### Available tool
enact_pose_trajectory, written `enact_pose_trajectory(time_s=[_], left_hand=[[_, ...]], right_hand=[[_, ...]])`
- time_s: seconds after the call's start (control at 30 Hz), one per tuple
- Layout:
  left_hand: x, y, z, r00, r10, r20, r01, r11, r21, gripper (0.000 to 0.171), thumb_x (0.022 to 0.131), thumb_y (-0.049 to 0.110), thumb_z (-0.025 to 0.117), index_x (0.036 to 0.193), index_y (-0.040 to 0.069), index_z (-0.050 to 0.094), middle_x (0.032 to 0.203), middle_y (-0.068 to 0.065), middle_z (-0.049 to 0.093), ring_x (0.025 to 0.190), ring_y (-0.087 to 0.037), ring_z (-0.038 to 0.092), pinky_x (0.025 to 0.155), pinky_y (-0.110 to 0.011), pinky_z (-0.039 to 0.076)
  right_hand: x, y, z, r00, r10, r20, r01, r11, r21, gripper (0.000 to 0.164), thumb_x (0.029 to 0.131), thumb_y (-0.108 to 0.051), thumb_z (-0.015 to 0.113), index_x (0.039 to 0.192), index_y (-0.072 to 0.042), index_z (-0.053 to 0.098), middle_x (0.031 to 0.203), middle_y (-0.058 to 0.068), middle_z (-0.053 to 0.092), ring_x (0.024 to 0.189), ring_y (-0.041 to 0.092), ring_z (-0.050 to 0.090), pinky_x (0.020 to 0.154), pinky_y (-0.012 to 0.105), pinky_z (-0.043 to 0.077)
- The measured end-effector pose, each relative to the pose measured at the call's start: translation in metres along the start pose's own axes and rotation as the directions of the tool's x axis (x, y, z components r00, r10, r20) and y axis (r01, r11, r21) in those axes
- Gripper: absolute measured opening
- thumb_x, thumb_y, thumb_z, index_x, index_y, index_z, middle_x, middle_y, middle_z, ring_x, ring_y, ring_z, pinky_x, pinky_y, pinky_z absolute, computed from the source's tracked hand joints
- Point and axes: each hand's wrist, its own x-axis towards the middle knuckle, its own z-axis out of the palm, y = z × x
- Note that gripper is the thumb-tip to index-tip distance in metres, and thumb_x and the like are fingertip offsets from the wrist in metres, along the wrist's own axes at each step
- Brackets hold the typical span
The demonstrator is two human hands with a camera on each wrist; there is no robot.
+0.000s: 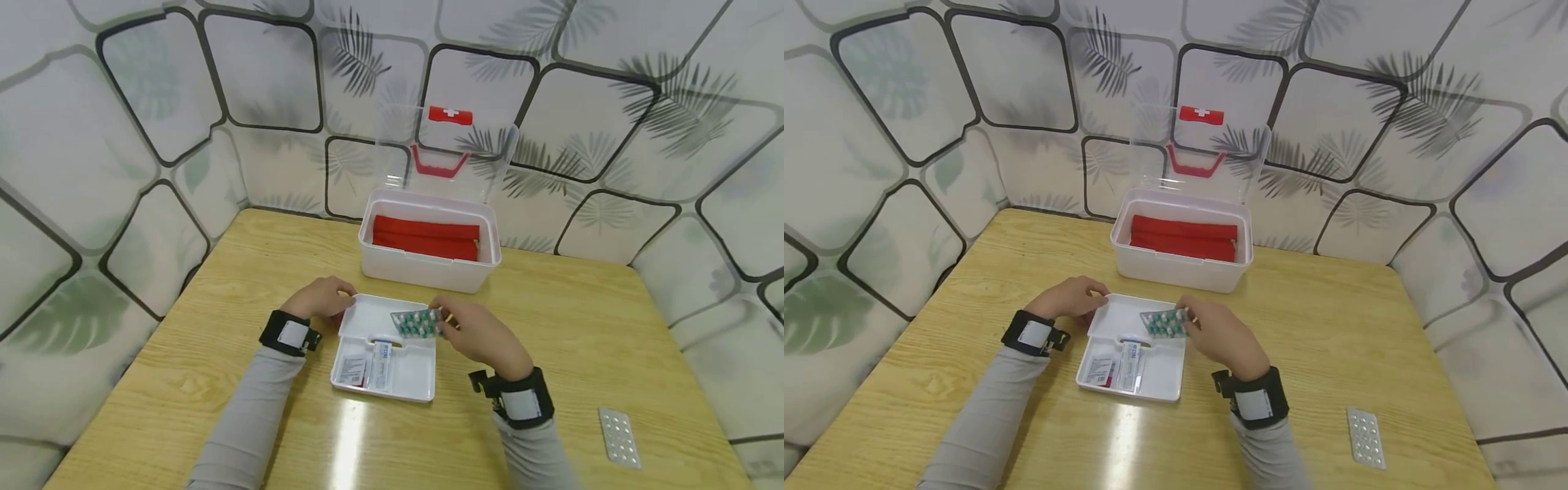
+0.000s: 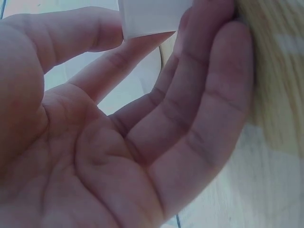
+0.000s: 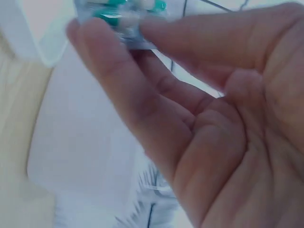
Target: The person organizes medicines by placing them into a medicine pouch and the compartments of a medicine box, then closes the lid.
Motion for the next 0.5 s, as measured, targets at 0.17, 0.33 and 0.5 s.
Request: enact_pose_trajectory(time_s=[0.17, 0.33, 0.5], left_hand=[[0.003, -0.001, 0.002, 1.000, 0.015, 0.004, -0.015, 1.000, -0.027, 0.033, 0.103, 0.024, 0.055, 0.128, 0.008, 0.068, 0.079, -0.007, 0.071, 0.068, -0.018, 0.068, 0.065, -0.031, 0.055], [0.003, -0.002, 0.002, 1.000, 0.012, 0.003, -0.012, 1.000, -0.028, 0.031, 0.102, 0.023, 0.055, 0.127, 0.009, 0.068, 0.080, -0.008, 0.070, 0.068, -0.018, 0.068, 0.064, -0.031, 0.055], [0.001, -0.003, 0.001, 1.000, 0.003, -0.006, -0.003, 1.000, -0.011, 0.031, 0.102, 0.024, 0.055, 0.127, 0.010, 0.069, 0.080, -0.007, 0.070, 0.068, -0.018, 0.068, 0.065, -0.031, 0.054]], right_hand=[[0.025, -0.005, 0.016, 0.998, -0.006, -0.061, 0.007, 1.000, 0.020, 0.015, 0.097, -0.006, 0.063, 0.110, -0.010, 0.067, 0.096, 0.004, 0.068, 0.085, 0.018, 0.061, 0.069, 0.030, 0.052], [0.044, 0.000, 0.040, 0.996, 0.067, -0.052, -0.062, 0.994, 0.095, 0.021, 0.096, -0.006, 0.065, 0.116, -0.011, 0.065, 0.097, 0.004, 0.066, 0.079, 0.016, 0.061, 0.068, 0.029, 0.053], [0.054, 0.000, 0.057, 0.989, 0.150, 0.013, -0.150, 0.969, 0.196, 0.027, 0.099, -0.010, 0.062, 0.127, -0.008, 0.061, 0.099, 0.007, 0.065, 0.073, 0.016, 0.064, 0.067, 0.029, 0.054]])
